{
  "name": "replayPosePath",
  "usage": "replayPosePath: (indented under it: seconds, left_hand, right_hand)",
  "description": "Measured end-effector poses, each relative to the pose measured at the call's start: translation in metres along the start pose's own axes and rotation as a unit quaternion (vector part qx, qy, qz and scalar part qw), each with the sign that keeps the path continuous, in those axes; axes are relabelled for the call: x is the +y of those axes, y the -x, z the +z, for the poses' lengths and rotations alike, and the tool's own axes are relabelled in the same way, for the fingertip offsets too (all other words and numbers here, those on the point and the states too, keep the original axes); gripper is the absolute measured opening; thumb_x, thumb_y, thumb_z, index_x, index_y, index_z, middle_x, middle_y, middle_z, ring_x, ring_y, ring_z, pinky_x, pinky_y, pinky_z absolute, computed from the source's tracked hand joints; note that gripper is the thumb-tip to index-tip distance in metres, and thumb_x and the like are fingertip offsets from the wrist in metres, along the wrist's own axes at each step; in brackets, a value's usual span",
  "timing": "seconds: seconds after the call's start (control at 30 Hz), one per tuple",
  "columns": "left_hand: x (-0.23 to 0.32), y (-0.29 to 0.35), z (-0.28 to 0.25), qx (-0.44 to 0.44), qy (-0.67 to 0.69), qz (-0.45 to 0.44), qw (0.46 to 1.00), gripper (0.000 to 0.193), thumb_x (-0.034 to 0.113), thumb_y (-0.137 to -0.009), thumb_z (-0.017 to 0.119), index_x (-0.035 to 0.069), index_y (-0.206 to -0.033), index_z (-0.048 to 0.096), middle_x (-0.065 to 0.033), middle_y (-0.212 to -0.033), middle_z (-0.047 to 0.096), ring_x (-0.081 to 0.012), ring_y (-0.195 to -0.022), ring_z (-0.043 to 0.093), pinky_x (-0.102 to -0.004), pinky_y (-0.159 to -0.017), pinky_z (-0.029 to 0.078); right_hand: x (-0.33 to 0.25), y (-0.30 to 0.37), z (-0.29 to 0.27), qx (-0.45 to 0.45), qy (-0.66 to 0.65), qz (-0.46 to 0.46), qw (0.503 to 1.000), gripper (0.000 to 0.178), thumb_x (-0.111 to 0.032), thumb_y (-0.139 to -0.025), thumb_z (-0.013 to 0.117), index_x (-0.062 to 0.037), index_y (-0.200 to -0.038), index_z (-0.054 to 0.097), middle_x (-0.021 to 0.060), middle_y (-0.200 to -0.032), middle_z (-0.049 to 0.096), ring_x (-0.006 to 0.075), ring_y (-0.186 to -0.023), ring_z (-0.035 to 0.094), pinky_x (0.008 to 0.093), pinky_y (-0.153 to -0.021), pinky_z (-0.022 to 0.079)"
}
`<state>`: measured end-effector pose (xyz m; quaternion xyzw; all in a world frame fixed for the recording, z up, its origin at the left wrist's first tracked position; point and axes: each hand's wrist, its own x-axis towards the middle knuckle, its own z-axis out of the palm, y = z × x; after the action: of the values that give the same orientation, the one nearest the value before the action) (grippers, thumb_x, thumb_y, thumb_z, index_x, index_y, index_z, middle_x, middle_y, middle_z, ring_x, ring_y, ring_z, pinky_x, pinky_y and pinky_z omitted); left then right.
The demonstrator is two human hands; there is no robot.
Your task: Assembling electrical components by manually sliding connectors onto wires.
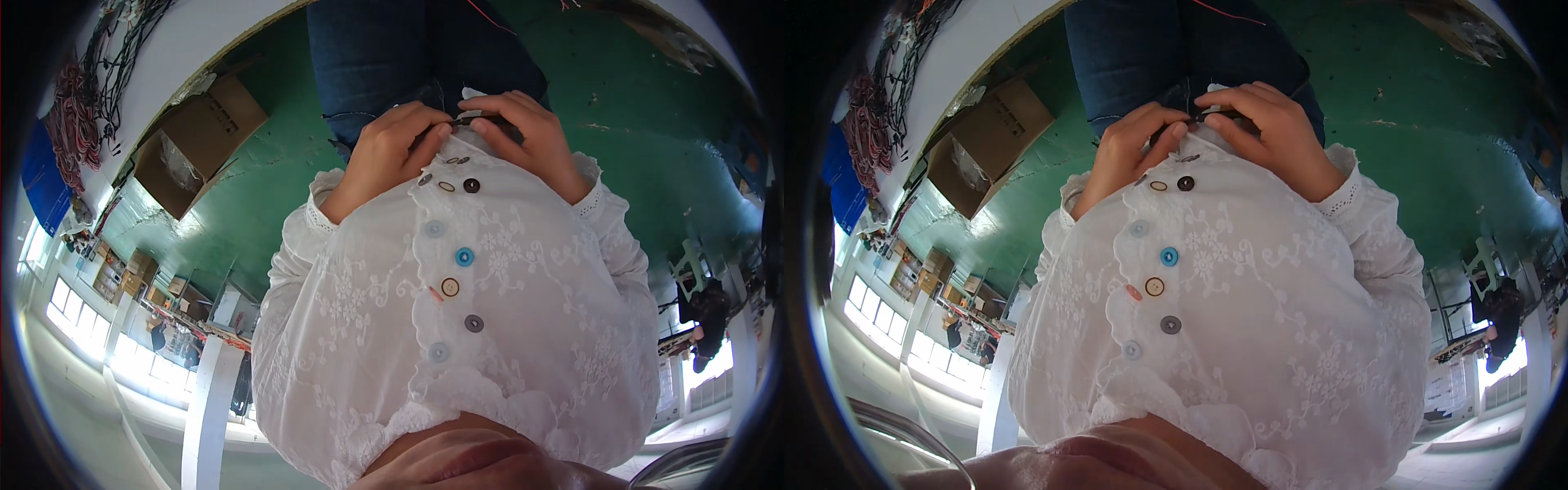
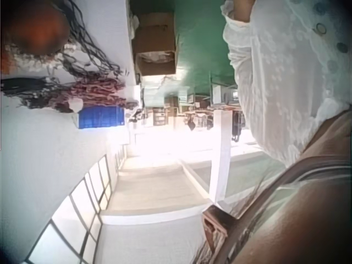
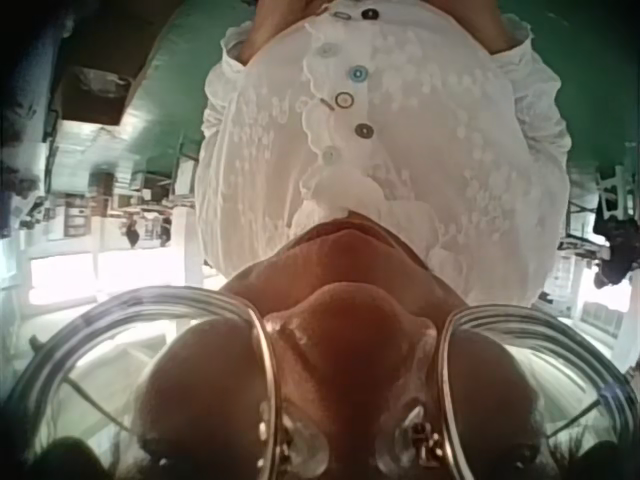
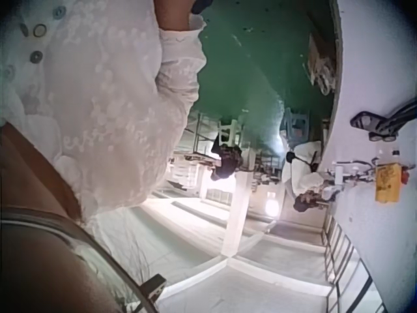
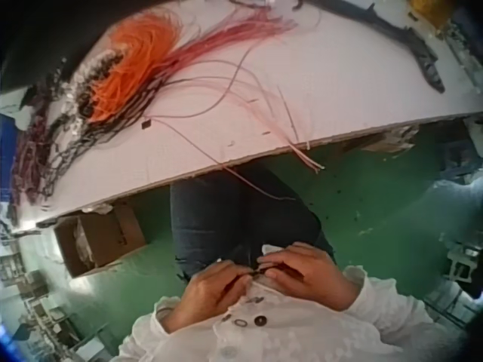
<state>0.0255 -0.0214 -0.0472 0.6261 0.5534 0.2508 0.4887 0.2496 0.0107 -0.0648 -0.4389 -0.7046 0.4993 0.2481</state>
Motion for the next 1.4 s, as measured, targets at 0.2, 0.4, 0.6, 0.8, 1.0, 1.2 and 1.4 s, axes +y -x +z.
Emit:
replayPosePath:
  seconds: [0.2, 0.4, 0.6, 0.8, 1.0, 1.2, 1.4]
  left_hand:
    - [-0.004, 0.001, 0.003, 0.017, -0.022, 0.017, 0.999, 0.007, 0.006, -0.089, 0.075, 0.003, -0.095, 0.073, -0.0084, -0.079, 0.066, -0.0244, -0.071, 0.063, -0.0348, -0.061, 0.051]
    - [-0.007, -0.003, 0.004, 0.020, -0.068, 0.108, 0.992, 0.011, 0.000, -0.083, 0.076, 0.004, -0.092, 0.072, -0.0074, -0.076, 0.061, -0.0253, -0.068, 0.059, -0.0358, -0.061, 0.050]
    - [-0.007, -0.004, 0.004, 0.022, -0.078, 0.118, 0.990, 0.013, -0.001, -0.081, 0.076, 0.003, -0.092, 0.072, -0.0078, -0.077, 0.060, -0.0262, -0.068, 0.058, -0.0365, -0.062, 0.051]
    - [-0.005, -0.004, 0.006, 0.033, -0.055, 0.102, 0.993, 0.013, -0.003, -0.082, 0.076, 0.003, -0.092, 0.071, -0.0079, -0.075, 0.060, -0.0267, -0.067, 0.059, -0.0363, -0.060, 0.050]
    - [-0.006, -0.003, 0.007, 0.051, -0.061, 0.101, 0.992, 0.012, -0.003, -0.082, 0.075, 0.003, -0.092, 0.071, -0.0078, -0.074, 0.060, -0.0258, -0.066, 0.058, -0.0359, -0.059, 0.049]
    - [-0.003, 0.000, 0.006, 0.020, 0.028, -0.004, 0.999, 0.010, 0.001, -0.086, 0.075, 0.002, -0.096, 0.072, -0.0083, -0.077, 0.062, -0.0235, -0.067, 0.059, -0.0326, -0.059, 0.049]
    - [0.000, 0.000, 0.009, 0.022, 0.057, -0.035, 0.997, 0.008, 0.004, -0.089, 0.074, 0.001, -0.096, 0.072, -0.0095, -0.078, 0.063, -0.0235, -0.069, 0.061, -0.0317, -0.061, 0.049]
  right_hand:
    - [0.003, 0.003, 0.000, -0.018, 0.019, 0.006, 1.000, 0.013, -0.008, -0.090, 0.076, -0.0046, -0.102, 0.073, 0.0074, -0.090, 0.070, 0.0222, -0.080, 0.062, 0.0320, -0.072, 0.049]
    - [0.002, 0.002, -0.001, -0.020, 0.051, -0.051, 0.997, 0.016, -0.006, -0.086, 0.078, -0.0044, -0.101, 0.073, 0.0084, -0.086, 0.068, 0.0245, -0.077, 0.060, 0.0346, -0.069, 0.048]
    - [-0.001, 0.002, -0.001, -0.030, 0.026, -0.030, 0.999, 0.015, -0.005, -0.087, 0.077, -0.0034, -0.101, 0.073, 0.0092, -0.088, 0.069, 0.0239, -0.077, 0.061, 0.0336, -0.071, 0.049]
    - [-0.003, 0.004, 0.002, -0.016, -0.051, 0.063, 0.997, 0.017, -0.006, -0.088, 0.077, -0.0022, -0.104, 0.075, 0.0104, -0.090, 0.071, 0.0226, -0.079, 0.064, 0.0323, -0.071, 0.051]
    - [0.005, 0.006, 0.006, -0.027, -0.008, -0.007, 1.000, 0.017, -0.005, -0.090, 0.076, -0.0018, -0.106, 0.075, 0.0107, -0.091, 0.073, 0.0216, -0.083, 0.067, 0.0302, -0.072, 0.053]
    - [0.002, 0.007, 0.008, -0.001, -0.047, 0.042, 0.998, 0.022, -0.006, -0.088, 0.078, -0.0028, -0.110, 0.076, 0.0099, -0.093, 0.073, 0.0222, -0.081, 0.067, 0.0310, -0.070, 0.054]
    - [0.002, 0.000, 0.005, 0.011, 0.071, -0.096, 0.993, 0.029, -0.007, -0.083, 0.082, -0.0037, -0.111, 0.076, 0.0088, -0.091, 0.072, 0.0232, -0.079, 0.066, 0.0327, -0.071, 0.055]
